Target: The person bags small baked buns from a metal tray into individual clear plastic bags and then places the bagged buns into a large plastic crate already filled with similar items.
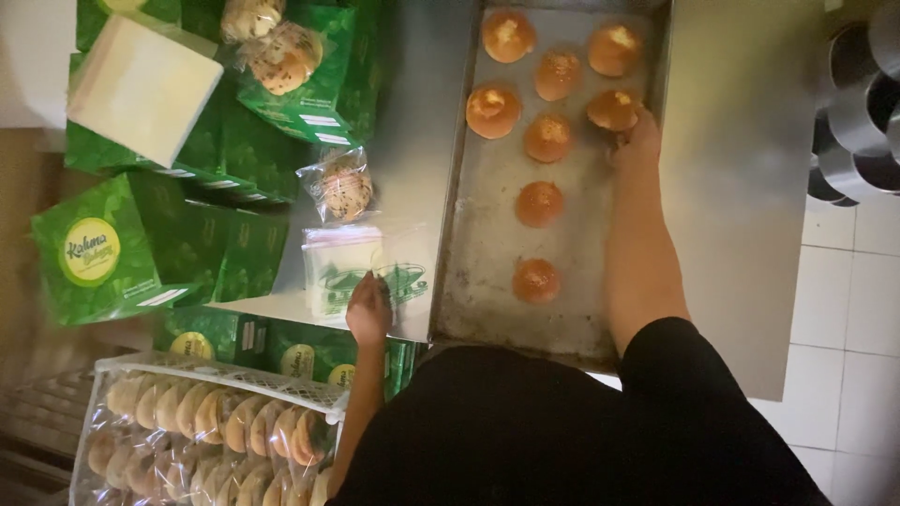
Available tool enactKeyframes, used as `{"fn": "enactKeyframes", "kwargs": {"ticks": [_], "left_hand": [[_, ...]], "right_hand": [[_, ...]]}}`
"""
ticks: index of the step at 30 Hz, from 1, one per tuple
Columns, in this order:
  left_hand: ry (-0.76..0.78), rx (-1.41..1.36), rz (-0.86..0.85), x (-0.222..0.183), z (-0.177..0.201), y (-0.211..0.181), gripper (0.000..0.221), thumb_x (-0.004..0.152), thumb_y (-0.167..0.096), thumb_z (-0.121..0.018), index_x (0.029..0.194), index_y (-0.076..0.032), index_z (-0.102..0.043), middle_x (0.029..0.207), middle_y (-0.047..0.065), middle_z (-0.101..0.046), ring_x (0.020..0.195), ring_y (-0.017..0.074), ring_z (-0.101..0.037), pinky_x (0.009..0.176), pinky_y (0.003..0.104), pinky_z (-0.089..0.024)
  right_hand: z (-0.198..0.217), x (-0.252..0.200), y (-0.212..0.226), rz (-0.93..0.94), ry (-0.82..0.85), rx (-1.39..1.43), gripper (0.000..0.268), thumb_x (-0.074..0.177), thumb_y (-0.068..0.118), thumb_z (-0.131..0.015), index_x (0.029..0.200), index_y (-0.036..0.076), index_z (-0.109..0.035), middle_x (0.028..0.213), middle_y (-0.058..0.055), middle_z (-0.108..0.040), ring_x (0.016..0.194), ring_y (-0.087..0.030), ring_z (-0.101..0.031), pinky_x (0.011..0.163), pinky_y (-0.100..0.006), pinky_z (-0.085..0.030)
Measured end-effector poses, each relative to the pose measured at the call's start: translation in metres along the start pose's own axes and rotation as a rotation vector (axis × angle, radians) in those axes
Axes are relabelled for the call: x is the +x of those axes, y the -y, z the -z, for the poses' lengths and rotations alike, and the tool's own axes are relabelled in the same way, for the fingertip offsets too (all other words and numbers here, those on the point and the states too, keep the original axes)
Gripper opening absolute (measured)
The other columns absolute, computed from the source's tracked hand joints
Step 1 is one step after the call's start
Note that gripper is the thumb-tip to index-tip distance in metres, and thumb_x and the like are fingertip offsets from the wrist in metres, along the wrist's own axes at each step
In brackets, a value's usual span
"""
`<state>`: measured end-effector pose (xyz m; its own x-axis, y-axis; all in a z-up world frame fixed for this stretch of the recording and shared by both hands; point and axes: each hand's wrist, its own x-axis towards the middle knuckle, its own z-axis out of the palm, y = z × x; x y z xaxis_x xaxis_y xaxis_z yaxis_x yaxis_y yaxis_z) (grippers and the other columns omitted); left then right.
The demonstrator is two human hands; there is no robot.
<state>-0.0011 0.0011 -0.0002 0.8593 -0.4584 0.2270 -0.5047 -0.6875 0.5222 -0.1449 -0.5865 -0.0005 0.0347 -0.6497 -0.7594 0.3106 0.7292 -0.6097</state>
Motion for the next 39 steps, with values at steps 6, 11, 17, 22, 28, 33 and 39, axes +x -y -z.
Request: {"fn": "enactKeyframes", "kwargs": {"ticks": [6,11,17,22,28,33,39], "left_hand": [[-0.059,-0.119,-0.079,0.001,0.005,0.004,0.024,0.097,-0.009,-0.059,0.112,0.000,-0.075,0.121,0.022,-0.073,0.112,0.0387,-0.070,0.097,0.044,-0.055],[-0.085,-0.263,0.171,-0.003,-0.005,0.006,0.016,0.099,-0.010,-0.063,0.110,-0.001,-0.070,0.109,0.019,-0.075,0.099,0.0312,-0.075,0.087,0.040,-0.059],[0.036,-0.303,0.404,-0.005,-0.021,0.015,0.042,0.089,-0.018,-0.079,0.120,0.001,-0.059,0.094,0.018,-0.076,0.081,0.0256,-0.074,0.073,0.037,-0.057],[0.113,-0.291,0.391,0.006,-0.013,0.000,0.022,0.095,-0.021,-0.073,0.107,-0.004,-0.079,0.094,0.014,-0.079,0.081,0.0261,-0.074,0.073,0.037,-0.056],[0.036,-0.195,0.310,0.031,0.016,-0.035,0.023,0.093,-0.025,-0.076,0.099,-0.004,-0.078,0.093,0.016,-0.078,0.083,0.0294,-0.076,0.075,0.036,-0.057],[-0.030,-0.205,0.249,0.052,0.040,-0.074,0.018,0.086,-0.024,-0.079,0.096,-0.008,-0.081,0.089,0.011,-0.078,0.078,0.0237,-0.076,0.069,0.035,-0.057],[-0.016,-0.226,0.311,0.071,0.078,-0.140,0.025,0.084,-0.022,-0.088,0.089,-0.001,-0.076,0.082,0.011,-0.078,0.065,0.0235,-0.068,0.065,0.035,-0.052]], "right_hand": [[0.002,-0.017,-0.007,0.027,0.051,-0.143,0.050,0.094,0.035,-0.071,0.136,0.011,-0.059,0.126,-0.009,-0.060,0.101,-0.023,-0.052,0.083,-0.043,-0.054],[0.008,-0.025,-0.008,0.061,0.085,-0.258,0.058,0.093,0.037,-0.073,0.141,0.010,-0.053,0.133,-0.012,-0.056,0.108,-0.027,-0.055,0.085,-0.042,-0.057],[0.021,-0.034,-0.015,0.095,0.125,-0.421,0.070,0.091,0.039,-0.077,0.146,0.009,-0.046,0.141,-0.016,-0.051,0.118,-0.031,-0.058,0.089,-0.042,-0.061],[0.063,0.044,-0.053,0.292,0.213,-0.545,0.065,0.092,0.018,-0.068,0.149,0.006,-0.040,0.139,-0.018,-0.053,0.110,-0.031,-0.068,0.080,-0.040,-0.064],[0.093,0.011,-0.066,0.431,0.575,-0.473,0.072,0.079,-0.005,-0.073,0.146,0.004,-0.046,0.138,-0.017,-0.058,0.116,-0.034,-0.068,0.085,-0.046,-0.066],[0.081,-0.155,-0.040,0.199,0.917,-0.181,0.064,0.094,0.023,-0.067,0.152,0.011,-0.044,0.146,-0.009,-0.058,0.131,-0.026,-0.062,0.106,-0.048,-0.056],[0.082,-0.220,-0.039,0.554,0.854,-1.281,0.065,0.086,0.034,-0.068,0.145,0.009,-0.056,0.133,-0.012,-0.068,0.116,-0.027,-0.068,0.096,-0.043,-0.057]]}}
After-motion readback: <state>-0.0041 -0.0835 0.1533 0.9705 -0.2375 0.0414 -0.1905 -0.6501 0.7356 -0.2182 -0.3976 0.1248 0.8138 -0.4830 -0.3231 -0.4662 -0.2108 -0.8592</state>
